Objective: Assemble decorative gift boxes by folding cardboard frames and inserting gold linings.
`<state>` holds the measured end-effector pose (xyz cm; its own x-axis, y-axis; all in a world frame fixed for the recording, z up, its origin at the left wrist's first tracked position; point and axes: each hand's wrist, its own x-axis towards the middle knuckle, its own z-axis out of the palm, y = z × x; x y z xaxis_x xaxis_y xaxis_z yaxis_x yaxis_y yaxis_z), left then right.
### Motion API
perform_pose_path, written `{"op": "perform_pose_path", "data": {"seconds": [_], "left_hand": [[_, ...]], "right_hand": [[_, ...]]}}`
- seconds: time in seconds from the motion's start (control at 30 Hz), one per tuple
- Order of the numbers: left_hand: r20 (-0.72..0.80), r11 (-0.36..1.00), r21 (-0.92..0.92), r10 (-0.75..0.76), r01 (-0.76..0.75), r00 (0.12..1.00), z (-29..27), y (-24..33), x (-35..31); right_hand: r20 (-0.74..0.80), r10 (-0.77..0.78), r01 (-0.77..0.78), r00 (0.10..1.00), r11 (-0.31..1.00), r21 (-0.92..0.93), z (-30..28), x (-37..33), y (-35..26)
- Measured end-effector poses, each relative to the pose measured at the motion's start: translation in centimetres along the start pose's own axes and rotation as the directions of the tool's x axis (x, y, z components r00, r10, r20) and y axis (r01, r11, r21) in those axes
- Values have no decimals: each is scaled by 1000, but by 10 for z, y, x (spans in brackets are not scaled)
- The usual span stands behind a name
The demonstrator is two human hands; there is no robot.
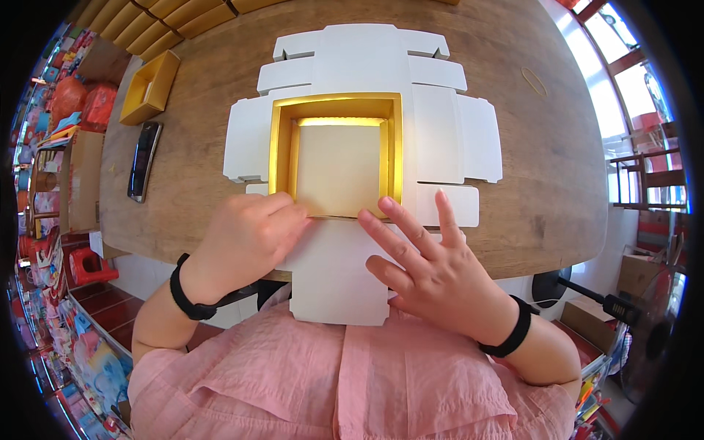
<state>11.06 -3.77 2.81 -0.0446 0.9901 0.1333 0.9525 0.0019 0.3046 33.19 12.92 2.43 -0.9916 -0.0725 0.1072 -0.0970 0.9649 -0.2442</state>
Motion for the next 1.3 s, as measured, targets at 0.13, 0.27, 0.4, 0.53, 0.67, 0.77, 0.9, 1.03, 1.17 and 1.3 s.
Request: {"op": "perform_pose_path", "data": {"seconds": [0.13,0.27,0.4,0.53,0.67,0.77,0.9,1.03,1.17,1.3], "left_hand": [[7,999,-32,9,-9,1000,0,-3,1],[135,1000,2,13,-13,991,-17,-1,2],[350,998,-56,43,-25,936,-25,-1,2],[107,867,-479,211,-135,972,-24,-28,1],[524,599,-676,-17,428,852,-53,-25,-6],[418,484,-690,-341,538,842,-24,-12,-13],[388,457,-615,-534,643,751,-26,9,-5],[-357,968,-185,-227,169,906,-9,19,-12],[-211,999,17,54,-52,976,1,19,-13],[-195,999,-40,0,-8,981,4,16,-13]], "right_hand": [[-135,22,-24,991,1000,-19,10,8,6],[-227,-41,38,973,999,-18,6,19,9],[-315,-12,61,949,987,145,17,18,10],[-291,53,28,955,963,268,12,23,8],[-305,115,-13,945,948,317,15,23,8],[-321,152,-14,935,918,395,14,24,7],[-348,197,-33,916,904,426,17,25,6],[-351,215,-58,911,911,408,16,29,4],[-382,272,-139,883,930,341,12,32,1],[-399,226,-148,889,965,217,7,27,16]]}}
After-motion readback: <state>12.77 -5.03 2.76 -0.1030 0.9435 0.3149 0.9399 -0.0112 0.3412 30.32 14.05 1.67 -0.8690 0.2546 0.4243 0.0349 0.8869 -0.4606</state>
